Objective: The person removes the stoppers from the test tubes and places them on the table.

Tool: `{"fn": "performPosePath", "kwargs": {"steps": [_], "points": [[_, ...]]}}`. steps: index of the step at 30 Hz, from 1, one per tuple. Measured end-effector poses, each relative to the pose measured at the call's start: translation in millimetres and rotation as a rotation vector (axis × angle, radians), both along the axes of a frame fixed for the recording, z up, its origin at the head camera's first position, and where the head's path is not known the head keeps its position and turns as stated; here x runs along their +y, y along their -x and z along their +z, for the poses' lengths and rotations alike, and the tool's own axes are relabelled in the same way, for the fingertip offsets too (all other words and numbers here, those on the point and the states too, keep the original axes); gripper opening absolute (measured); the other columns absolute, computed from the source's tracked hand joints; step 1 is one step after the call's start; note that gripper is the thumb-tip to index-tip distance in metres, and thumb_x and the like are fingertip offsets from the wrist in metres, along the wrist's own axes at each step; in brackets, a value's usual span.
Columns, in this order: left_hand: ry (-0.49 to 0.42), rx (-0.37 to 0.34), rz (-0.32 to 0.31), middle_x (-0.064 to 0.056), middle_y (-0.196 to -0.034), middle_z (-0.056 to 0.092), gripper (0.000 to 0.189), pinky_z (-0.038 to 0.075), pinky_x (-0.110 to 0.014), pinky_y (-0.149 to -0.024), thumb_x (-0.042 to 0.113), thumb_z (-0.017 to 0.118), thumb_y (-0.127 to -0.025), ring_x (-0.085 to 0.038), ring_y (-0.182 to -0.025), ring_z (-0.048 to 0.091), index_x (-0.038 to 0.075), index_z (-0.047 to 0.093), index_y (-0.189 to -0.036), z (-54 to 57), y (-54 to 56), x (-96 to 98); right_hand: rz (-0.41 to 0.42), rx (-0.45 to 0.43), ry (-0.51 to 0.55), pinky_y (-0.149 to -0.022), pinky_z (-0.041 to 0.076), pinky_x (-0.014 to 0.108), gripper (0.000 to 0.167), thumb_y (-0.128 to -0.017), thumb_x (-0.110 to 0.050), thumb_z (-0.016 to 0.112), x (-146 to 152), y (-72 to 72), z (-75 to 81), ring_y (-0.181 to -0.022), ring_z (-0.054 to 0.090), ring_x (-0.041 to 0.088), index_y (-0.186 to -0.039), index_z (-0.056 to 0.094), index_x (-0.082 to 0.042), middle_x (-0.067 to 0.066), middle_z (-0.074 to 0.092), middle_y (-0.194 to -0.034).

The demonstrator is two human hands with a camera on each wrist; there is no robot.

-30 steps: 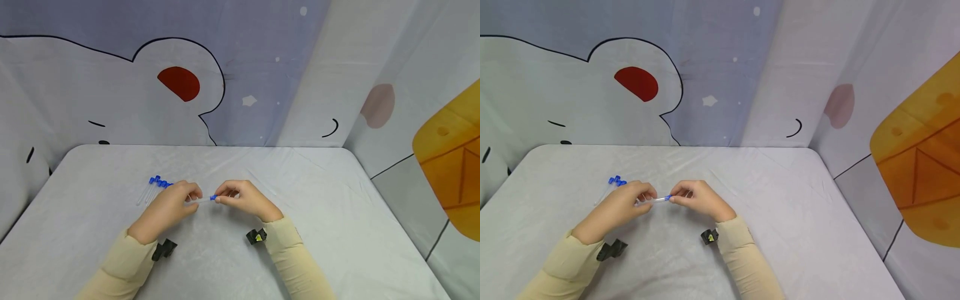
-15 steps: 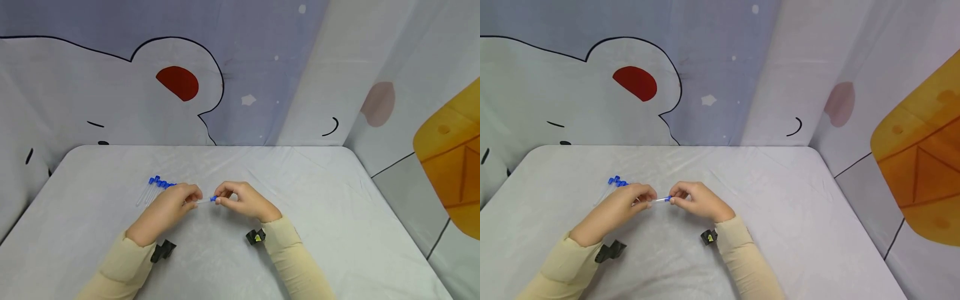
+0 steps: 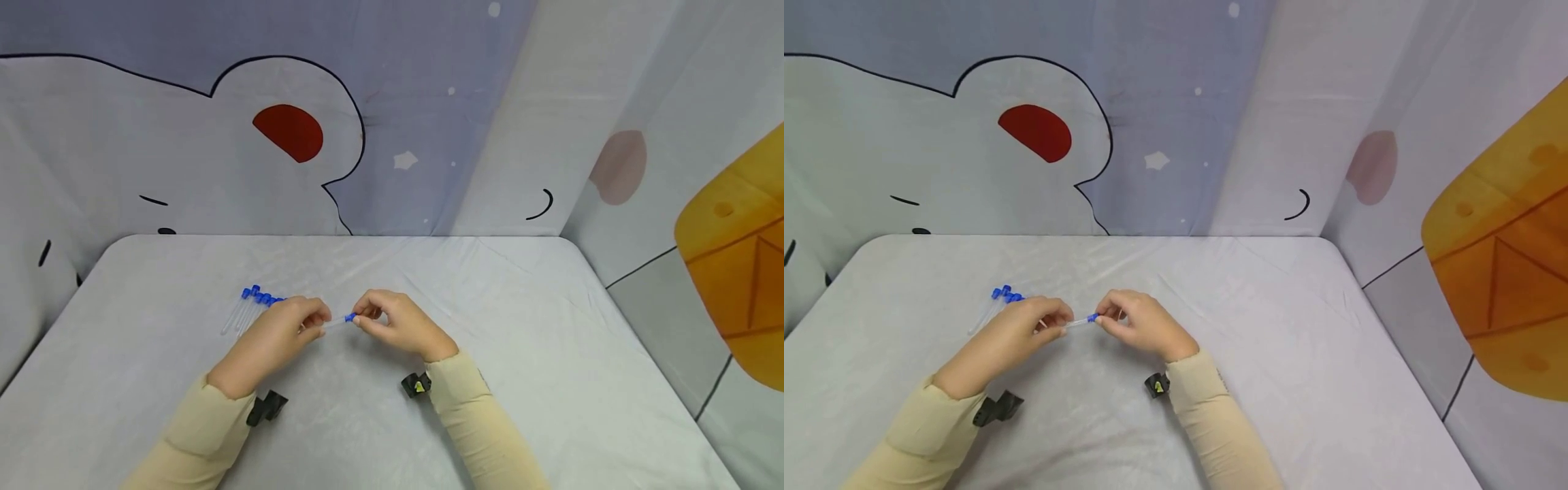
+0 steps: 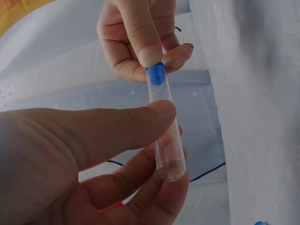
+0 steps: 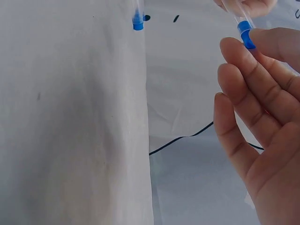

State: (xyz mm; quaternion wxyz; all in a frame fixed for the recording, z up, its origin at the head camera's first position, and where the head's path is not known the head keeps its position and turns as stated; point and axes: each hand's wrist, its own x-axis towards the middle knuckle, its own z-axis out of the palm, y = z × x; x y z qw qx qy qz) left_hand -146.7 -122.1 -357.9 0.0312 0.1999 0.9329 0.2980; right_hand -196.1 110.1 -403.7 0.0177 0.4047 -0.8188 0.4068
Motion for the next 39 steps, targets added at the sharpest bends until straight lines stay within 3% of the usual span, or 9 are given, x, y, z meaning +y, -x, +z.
{"fn": "performPosePath", "kwargs": {"steps": [4,8,15,24,39], "points": [[-0.01,0.001,-0.008,-0.003,-0.094,0.067,0.012,0.056,-0.038,-0.076,0.002,0.073,-0.092,-0.017,-0.084,0.063,0.004,0.072,-0.104,-0.6,0.5,-0.1,-0.009,0.008,0.004,-0.075,0.055,0.028,0.005,-0.096,-0.012,0.069,0.1,0.1,-0.5,-0.081,0.06,0.005,-0.096,0.067,-0.007,-0.003,0.069,-0.091],[-0.024,0.004,-0.033,-0.002,-0.093,0.068,0.012,0.056,-0.037,-0.076,0.002,0.073,-0.092,-0.016,-0.084,0.063,0.005,0.072,-0.103,0.0,1.0,-1.2,0.006,-0.023,0.015,-0.072,0.056,0.036,0.004,-0.096,-0.011,0.068,1.0,-1.4,1.7,-0.08,0.06,0.006,-0.096,0.067,-0.006,-0.002,0.069,-0.09],[-0.034,-0.009,-0.062,-0.002,-0.093,0.068,0.012,0.055,-0.038,-0.076,0.002,0.073,-0.092,-0.017,-0.085,0.063,0.005,0.072,-0.103,1.4,2.9,-3.0,0.041,-0.058,0.002,-0.073,0.052,0.025,0.005,-0.098,-0.01,0.067,3.9,-1.7,4.6,-0.083,0.061,0.007,-0.102,0.067,-0.007,-0.001,0.069,-0.094],[-0.048,0.012,-0.084,-0.002,-0.092,0.069,0.011,0.055,-0.037,-0.076,0.0,0.072,-0.091,-0.016,-0.085,0.063,0.005,0.073,-0.102,-0.5,3.8,-7.1,0.05,-0.131,-0.004,-0.076,0.053,0.027,0.004,-0.098,-0.011,0.067,3.9,-2.0,5.2,-0.085,0.061,0.008,-0.101,0.068,-0.009,-0.003,0.069,-0.094],[-0.08,-0.019,-0.061,-0.001,-0.091,0.07,0.011,0.055,-0.036,-0.075,0.003,0.071,-0.094,-0.015,-0.084,0.065,0.005,0.073,-0.104,0.5,2.1,-8.5,-0.003,-0.225,0.152,-0.08,0.055,0.032,0.01,-0.095,-0.009,0.07,-0.3,-2.7,2.7,-0.088,0.067,0.011,-0.105,0.071,-0.01,-0.002,0.072,-0.096]]}}
